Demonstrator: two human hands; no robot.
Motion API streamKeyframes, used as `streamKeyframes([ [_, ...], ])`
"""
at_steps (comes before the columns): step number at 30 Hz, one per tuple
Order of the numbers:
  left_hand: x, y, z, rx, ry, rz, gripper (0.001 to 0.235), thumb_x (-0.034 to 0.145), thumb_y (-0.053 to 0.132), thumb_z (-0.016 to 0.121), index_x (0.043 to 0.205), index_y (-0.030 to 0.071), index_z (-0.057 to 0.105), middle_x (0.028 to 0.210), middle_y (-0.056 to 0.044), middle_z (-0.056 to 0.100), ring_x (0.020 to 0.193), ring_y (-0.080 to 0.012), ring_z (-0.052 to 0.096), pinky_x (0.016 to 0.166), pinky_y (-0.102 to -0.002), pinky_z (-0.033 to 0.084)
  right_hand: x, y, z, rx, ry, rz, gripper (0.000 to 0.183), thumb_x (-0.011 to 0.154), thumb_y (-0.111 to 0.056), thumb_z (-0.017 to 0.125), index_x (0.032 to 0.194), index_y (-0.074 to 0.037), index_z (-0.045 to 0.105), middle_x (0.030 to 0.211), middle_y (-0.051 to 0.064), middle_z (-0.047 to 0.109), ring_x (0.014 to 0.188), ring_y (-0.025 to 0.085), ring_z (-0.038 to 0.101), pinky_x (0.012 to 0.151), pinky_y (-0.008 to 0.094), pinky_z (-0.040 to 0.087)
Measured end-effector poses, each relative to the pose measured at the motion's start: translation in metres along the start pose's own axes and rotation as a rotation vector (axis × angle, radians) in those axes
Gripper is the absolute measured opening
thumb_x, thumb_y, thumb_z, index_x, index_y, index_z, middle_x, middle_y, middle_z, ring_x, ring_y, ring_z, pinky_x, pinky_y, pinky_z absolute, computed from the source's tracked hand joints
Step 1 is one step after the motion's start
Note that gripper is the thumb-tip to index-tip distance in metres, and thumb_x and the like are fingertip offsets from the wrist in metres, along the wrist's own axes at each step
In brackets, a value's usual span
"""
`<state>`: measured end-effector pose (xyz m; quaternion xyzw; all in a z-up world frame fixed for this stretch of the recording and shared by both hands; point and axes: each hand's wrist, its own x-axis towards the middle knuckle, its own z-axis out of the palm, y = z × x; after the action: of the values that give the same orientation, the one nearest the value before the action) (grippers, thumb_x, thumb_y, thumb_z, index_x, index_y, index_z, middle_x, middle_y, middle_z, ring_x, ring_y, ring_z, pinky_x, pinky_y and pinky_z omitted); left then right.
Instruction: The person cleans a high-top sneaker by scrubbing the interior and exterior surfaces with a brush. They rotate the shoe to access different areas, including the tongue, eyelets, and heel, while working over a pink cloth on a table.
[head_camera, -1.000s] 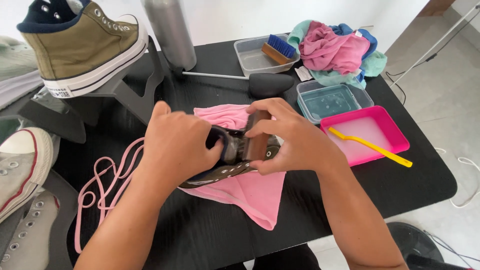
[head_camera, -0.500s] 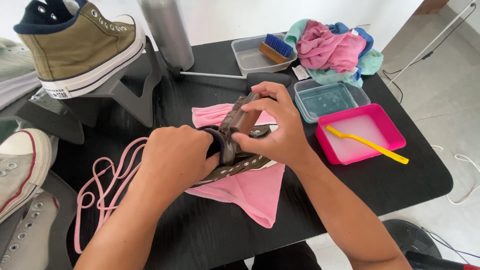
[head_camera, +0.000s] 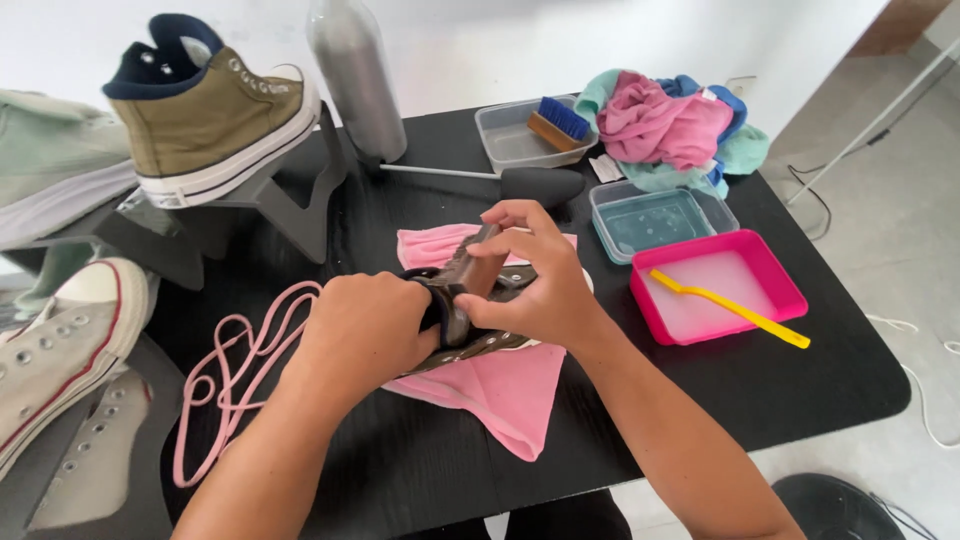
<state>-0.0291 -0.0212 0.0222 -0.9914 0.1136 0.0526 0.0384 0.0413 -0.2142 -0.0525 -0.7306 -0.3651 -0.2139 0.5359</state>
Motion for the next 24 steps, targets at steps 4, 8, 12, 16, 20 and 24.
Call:
streamKeyframes([
  [4,-0.002,-0.001,-0.007,-0.061,-0.022,-0.013,0.023,0.085,0.035,0.070,0.083,0.012,0.077,0.066,-0.006,0.071,0.063,-0.0206,0.073,0.062,-0.029,0.059,0.002,0.001,-0.009,0.047,-0.100,-0.034,0.045,0.060,-0.030,0.096,0.098,-0.016,0.077,0.121,0.008,0.064,0.107,0.028,0.069,0.098,0.044,0.054],
  [8,-0.002,-0.003,-0.001,-0.097,-0.036,-0.003,0.025,0.085,0.035,0.070,0.085,0.011,0.077,0.068,-0.008,0.071,0.070,-0.0230,0.074,0.067,-0.031,0.060,0.005,-0.001,-0.017,0.098,-0.189,-0.056,0.049,0.054,-0.030,0.096,0.096,-0.014,0.076,0.121,0.009,0.066,0.105,0.029,0.069,0.097,0.042,0.055],
  [12,-0.010,-0.006,0.007,-0.300,-0.063,-0.043,0.027,0.095,0.025,0.058,0.089,0.004,0.074,0.073,-0.013,0.072,0.069,-0.0274,0.072,0.067,-0.035,0.060,0.010,-0.004,-0.034,0.017,-0.324,-0.062,0.047,0.057,-0.029,0.096,0.096,-0.012,0.075,0.122,0.011,0.066,0.108,0.031,0.066,0.100,0.042,0.054],
  [16,-0.022,-0.005,0.015,-0.475,-0.068,-0.092,0.033,0.103,0.022,0.048,0.085,0.006,0.071,0.067,-0.011,0.068,0.058,-0.0211,0.065,0.062,-0.030,0.056,0.011,-0.017,-0.040,-0.129,-0.423,0.028,0.043,0.059,-0.023,0.093,0.095,-0.005,0.077,0.119,0.020,0.067,0.113,0.040,0.063,0.100,0.050,0.051],
  [20,-0.025,-0.003,0.025,-0.436,-0.060,-0.067,0.032,0.102,0.022,0.048,0.081,0.008,0.068,0.064,-0.009,0.066,0.055,-0.0230,0.063,0.058,-0.031,0.055,0.008,-0.011,-0.033,-0.111,-0.444,0.021,0.046,0.061,-0.024,0.094,0.099,-0.006,0.076,0.123,0.018,0.065,0.119,0.039,0.060,0.104,0.048,0.049],
  [24,-0.029,0.006,0.028,-0.426,-0.069,-0.059,0.034,0.102,0.023,0.048,0.077,0.008,0.065,0.062,-0.009,0.065,0.055,-0.0231,0.064,0.056,-0.032,0.054,0.004,0.011,-0.030,-0.425,-0.345,-0.138,0.047,0.060,-0.032,0.091,0.101,-0.013,0.076,0.124,0.010,0.060,0.122,0.036,0.055,0.104,0.046,0.048],
])
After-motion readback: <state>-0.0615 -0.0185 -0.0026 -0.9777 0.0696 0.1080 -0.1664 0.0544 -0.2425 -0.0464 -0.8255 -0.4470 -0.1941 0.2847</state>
